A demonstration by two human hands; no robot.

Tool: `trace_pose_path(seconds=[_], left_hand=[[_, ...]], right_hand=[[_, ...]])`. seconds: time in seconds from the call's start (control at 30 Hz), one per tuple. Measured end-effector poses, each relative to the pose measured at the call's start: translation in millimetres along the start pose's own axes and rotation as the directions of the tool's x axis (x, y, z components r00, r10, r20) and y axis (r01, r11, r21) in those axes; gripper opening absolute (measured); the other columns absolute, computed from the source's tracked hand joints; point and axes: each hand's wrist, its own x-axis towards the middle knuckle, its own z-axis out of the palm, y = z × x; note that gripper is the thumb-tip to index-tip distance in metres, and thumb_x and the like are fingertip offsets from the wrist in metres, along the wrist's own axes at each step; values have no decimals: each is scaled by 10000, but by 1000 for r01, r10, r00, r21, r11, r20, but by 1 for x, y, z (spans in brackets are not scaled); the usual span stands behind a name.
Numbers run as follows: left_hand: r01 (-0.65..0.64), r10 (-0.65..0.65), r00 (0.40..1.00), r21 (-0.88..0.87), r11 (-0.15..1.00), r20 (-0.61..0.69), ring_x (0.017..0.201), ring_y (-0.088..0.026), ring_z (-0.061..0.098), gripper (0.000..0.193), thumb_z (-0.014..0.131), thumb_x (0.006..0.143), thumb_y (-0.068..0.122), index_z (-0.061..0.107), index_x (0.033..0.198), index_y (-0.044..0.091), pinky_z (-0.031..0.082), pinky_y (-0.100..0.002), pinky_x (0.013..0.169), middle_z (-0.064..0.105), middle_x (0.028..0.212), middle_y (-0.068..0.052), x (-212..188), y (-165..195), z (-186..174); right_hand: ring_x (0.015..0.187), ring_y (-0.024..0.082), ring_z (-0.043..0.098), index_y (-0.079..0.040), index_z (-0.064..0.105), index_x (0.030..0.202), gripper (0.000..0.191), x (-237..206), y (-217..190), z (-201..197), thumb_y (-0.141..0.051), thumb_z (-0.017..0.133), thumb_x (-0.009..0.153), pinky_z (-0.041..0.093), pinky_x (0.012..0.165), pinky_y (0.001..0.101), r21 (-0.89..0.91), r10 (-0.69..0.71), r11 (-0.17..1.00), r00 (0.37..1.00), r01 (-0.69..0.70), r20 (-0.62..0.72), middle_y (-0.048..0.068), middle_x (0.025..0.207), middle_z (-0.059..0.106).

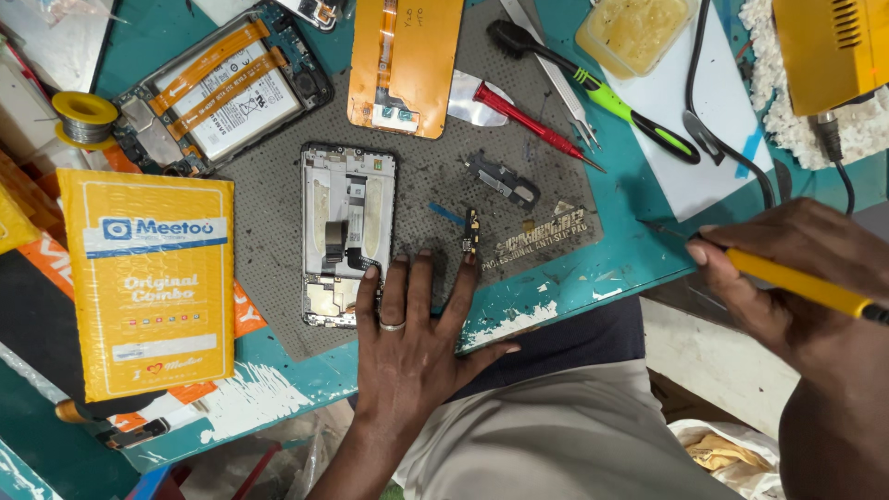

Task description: The person repairs a disassembled smartphone at a workbench. They hold the phone board with one hand and use a soldering iron to work on small components, then use a screwdriver and tweezers on parts laid out on the mat, repositioning the board as they work.

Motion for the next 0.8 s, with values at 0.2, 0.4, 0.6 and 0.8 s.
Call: trace_pose_path(seconds=[0.2, 0.4, 0.6, 0.8], left_hand=[[-8, 7, 1000, -6, 1000, -30, 1318, -392, 448, 897, 584, 848, 829, 546, 1478, 192, 341, -625, 1127, 496, 1385, -208, 1, 2, -1], [-12, 12, 999, -3, 1000, -46, 1309, -393, 452, 895, 603, 844, 817, 556, 1468, 178, 345, -621, 1124, 501, 1378, -209, 2, 4, -3], [-11, 11, 999, 3, 1000, -45, 1308, -395, 452, 890, 609, 840, 819, 571, 1454, 175, 342, -621, 1125, 497, 1370, -210, 0, 6, -5], [-6, 6, 1000, 17, 1000, -26, 1314, -395, 449, 903, 587, 828, 832, 578, 1447, 175, 332, -623, 1127, 496, 1364, -215, 0, 7, -7]], right_hand=[[748, 167, 681, 13, 700, 1040, 127, -8, 16, 4, -28, 815, 1008, 505, 682, 254, 133, 29, 991, 995, -16, -99, 116, 873, 699], [695, 173, 670, 60, 681, 986, 89, -25, 39, 14, 21, 752, 948, 515, 628, 263, 167, 17, 986, 976, 20, -217, 155, 863, 703], [701, 163, 666, 61, 678, 1039, 50, -48, 56, 18, 17, 693, 1058, 526, 672, 242, 332, 124, 943, 954, -27, -274, 132, 884, 705], [663, 155, 663, 54, 683, 1010, 66, -40, 40, 11, 8, 716, 976, 509, 614, 241, 232, 92, 972, 966, -35, -242, 141, 858, 685]])
